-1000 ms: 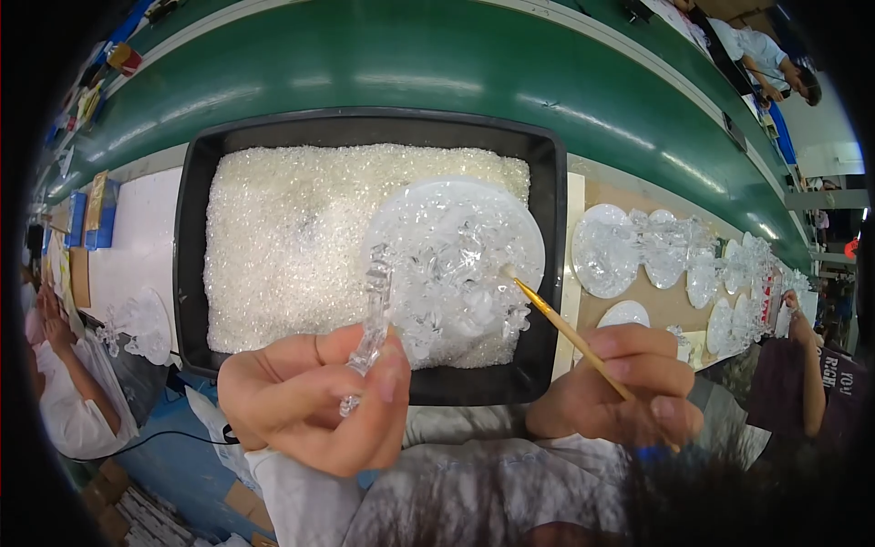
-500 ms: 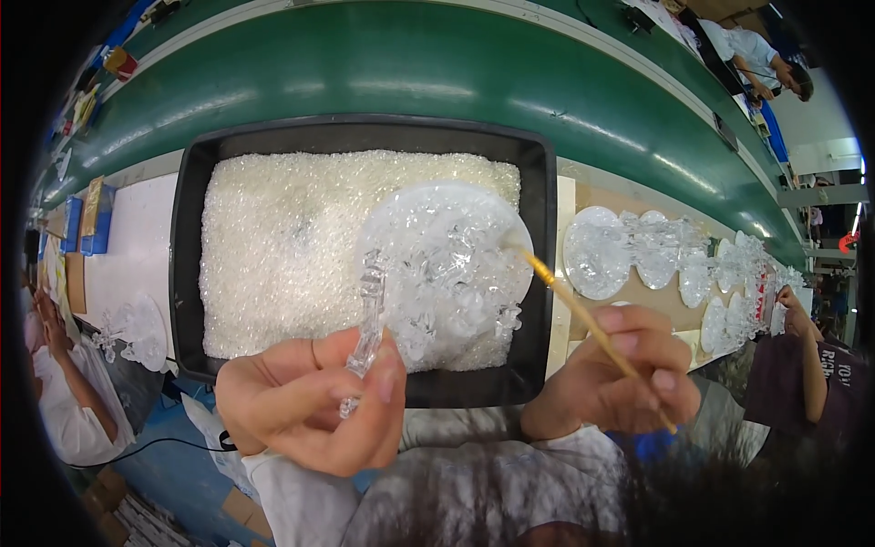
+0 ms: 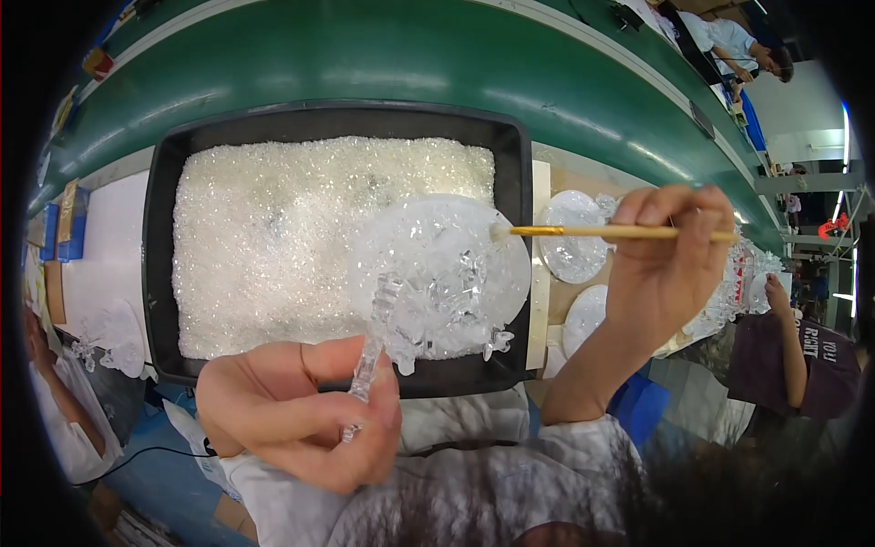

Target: Applying crystalline beads to clear lighting fixture components using a brush.

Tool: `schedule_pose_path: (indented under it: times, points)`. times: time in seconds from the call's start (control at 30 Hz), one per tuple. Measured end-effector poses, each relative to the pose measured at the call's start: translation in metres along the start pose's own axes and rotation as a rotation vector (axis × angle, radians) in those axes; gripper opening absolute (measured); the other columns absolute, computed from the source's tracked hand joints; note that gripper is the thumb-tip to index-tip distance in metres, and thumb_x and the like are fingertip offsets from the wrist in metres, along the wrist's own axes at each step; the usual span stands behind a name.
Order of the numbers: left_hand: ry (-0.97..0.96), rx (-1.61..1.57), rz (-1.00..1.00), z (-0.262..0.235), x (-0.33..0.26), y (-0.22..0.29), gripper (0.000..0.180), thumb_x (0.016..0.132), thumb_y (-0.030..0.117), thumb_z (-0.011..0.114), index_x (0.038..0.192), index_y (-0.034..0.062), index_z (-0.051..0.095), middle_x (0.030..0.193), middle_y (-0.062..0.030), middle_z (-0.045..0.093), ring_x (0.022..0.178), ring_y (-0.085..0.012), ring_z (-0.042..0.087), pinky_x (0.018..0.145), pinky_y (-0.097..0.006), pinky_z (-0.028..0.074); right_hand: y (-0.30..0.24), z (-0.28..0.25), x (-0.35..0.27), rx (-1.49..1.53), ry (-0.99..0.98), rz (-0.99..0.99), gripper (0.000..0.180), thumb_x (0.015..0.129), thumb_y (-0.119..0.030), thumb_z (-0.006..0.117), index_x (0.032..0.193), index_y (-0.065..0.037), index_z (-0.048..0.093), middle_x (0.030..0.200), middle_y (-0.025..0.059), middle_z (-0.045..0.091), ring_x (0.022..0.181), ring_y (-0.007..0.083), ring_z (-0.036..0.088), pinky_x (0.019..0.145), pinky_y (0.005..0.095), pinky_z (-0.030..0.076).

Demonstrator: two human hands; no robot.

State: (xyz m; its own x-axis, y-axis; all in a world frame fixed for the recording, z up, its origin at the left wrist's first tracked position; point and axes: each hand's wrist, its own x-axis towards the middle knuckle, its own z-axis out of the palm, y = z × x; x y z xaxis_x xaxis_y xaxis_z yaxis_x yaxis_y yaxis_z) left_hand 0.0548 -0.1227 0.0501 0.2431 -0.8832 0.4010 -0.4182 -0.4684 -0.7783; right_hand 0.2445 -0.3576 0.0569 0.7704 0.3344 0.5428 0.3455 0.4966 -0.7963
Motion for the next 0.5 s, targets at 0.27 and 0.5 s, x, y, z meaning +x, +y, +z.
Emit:
schedule_pose_path:
  times: [0.27, 0.5]
  points:
    - [0.017, 0.05, -0.117, 0.002, 0.001, 0.016, 0.034, 0.07, -0.012, 0.072, 0.088, 0.011, 0.055, 0.093, 0.004, 0.059, 0.111, -0.0063, 0.046, 0.096, -0.019, 0.048, 0.013, 0.003, 0.013, -0.02, -0.085, 0.158, 0.02, 0.104, -0.02, 0.046, 0.111, -0.002, 0.051, 0.075, 0.0116, 0.053, 0.064, 0.0224, 0.054, 0.056, 0.0296, 0.047]
    - [0.071, 0.015, -0.112, 0.004, 0.002, 0.015, 0.036, 0.069, -0.013, 0.072, 0.089, 0.011, 0.054, 0.091, 0.0044, 0.059, 0.108, -0.0057, 0.048, 0.095, -0.019, 0.049, 0.007, 0.004, 0.014, -0.087, 0.021, 0.086, 0.02, 0.104, -0.02, 0.045, 0.111, -0.002, 0.052, 0.069, 0.0106, 0.051, 0.055, 0.0208, 0.048, 0.049, 0.0286, 0.043]
